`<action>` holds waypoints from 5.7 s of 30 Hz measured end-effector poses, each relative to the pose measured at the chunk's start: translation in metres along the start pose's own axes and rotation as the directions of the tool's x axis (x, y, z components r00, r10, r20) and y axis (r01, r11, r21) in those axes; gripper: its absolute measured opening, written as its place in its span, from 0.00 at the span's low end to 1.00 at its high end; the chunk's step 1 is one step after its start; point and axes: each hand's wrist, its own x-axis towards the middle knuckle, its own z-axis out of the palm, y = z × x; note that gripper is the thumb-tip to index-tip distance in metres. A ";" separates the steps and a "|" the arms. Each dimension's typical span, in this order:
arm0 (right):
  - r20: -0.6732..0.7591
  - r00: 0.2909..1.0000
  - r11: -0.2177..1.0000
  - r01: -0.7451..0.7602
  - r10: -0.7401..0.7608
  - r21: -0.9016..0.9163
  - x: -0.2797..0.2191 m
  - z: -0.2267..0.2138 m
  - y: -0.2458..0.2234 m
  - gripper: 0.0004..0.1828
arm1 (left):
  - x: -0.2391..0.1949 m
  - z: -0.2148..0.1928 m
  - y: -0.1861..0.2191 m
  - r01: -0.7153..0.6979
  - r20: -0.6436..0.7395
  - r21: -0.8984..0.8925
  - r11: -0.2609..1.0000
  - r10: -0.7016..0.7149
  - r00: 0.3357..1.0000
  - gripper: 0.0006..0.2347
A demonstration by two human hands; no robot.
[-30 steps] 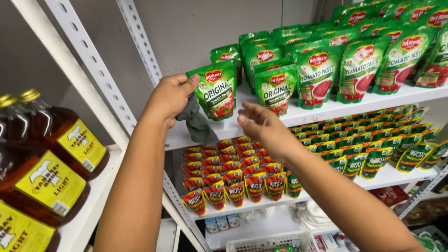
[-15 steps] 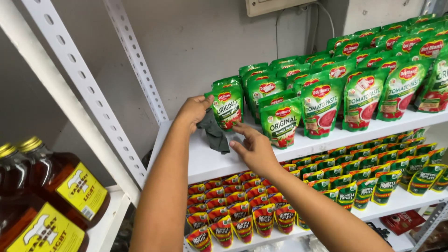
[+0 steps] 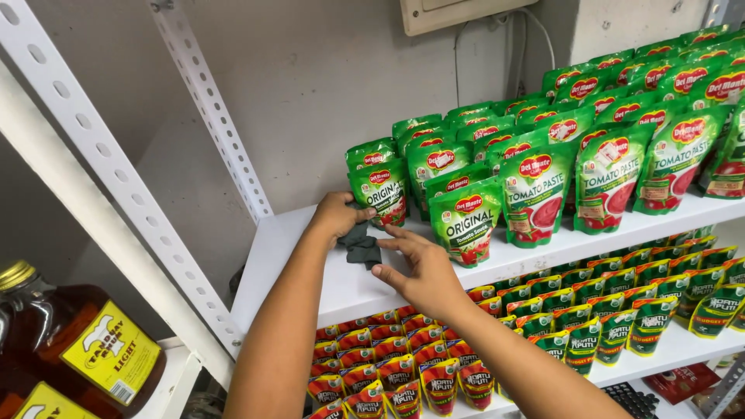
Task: Clean tomato sauce pouches with a cloth and organize them onto grocery store shelves.
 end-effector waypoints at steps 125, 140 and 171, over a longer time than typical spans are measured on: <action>0.719 0.078 -0.133 -0.964 0.690 0.232 -0.639 -0.009 0.280 0.17 | -0.585 0.478 -0.338 0.627 0.200 -0.708 0.325 -0.760 0.619 0.17; 0.479 0.090 -0.229 -0.792 0.873 0.566 -0.652 0.018 0.294 0.15 | -0.555 0.491 -0.302 0.517 -0.014 -0.652 0.555 -0.690 0.724 0.27; 0.149 0.116 0.068 -0.954 0.982 0.294 -0.662 -0.013 0.367 0.15 | -0.509 0.506 -0.611 0.567 0.165 0.654 0.501 -0.826 0.538 0.27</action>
